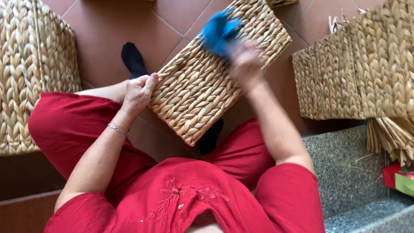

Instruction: The person sits on the floor and wipes woven water-hyacinth storage baskets one at a time with a blue cloth, turning each basket to clean its sides, top, and interior, then sets it aside and picks up the next basket.

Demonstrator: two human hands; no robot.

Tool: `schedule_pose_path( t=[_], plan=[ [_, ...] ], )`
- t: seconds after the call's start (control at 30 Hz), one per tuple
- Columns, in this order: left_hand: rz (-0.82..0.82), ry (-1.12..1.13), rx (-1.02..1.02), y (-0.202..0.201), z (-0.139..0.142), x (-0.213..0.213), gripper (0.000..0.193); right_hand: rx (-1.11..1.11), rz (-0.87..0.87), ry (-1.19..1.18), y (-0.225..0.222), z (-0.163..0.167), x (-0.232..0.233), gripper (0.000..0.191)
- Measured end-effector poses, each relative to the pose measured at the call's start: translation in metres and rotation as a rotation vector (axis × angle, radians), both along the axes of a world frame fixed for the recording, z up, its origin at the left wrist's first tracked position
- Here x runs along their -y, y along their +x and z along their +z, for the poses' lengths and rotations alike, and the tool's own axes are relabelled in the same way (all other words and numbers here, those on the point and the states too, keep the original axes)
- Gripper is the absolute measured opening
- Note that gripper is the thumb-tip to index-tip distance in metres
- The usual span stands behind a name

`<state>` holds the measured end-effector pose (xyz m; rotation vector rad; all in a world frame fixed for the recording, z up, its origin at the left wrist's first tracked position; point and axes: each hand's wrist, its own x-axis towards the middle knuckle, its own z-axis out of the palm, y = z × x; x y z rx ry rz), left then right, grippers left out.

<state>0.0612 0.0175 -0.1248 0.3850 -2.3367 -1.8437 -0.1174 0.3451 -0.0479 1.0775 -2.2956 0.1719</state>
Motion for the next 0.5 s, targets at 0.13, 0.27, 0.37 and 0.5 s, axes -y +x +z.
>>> schedule_pose_path(
  t=[0.13, 0.27, 0.37, 0.5],
  plan=[
    [0.030, 0.059, -0.026, -0.002, -0.005, -0.003, 0.037, -0.127, -0.252, -0.039, -0.071, 0.005, -0.012, 0.035],
    [0.055, -0.009, -0.009, 0.001, -0.001, 0.000, 0.041, 0.021, -0.041, -0.009, 0.006, 0.008, 0.036, 0.036],
    [0.056, 0.083, 0.011, 0.003, -0.003, 0.001, 0.041, 0.197, 0.301, 0.030, 0.110, 0.013, 0.062, 0.036],
    [0.044, 0.223, 0.070, 0.005, -0.010, 0.001, 0.045, 0.393, 0.623, -0.042, 0.154, 0.016, 0.073, 0.038]
  ],
)
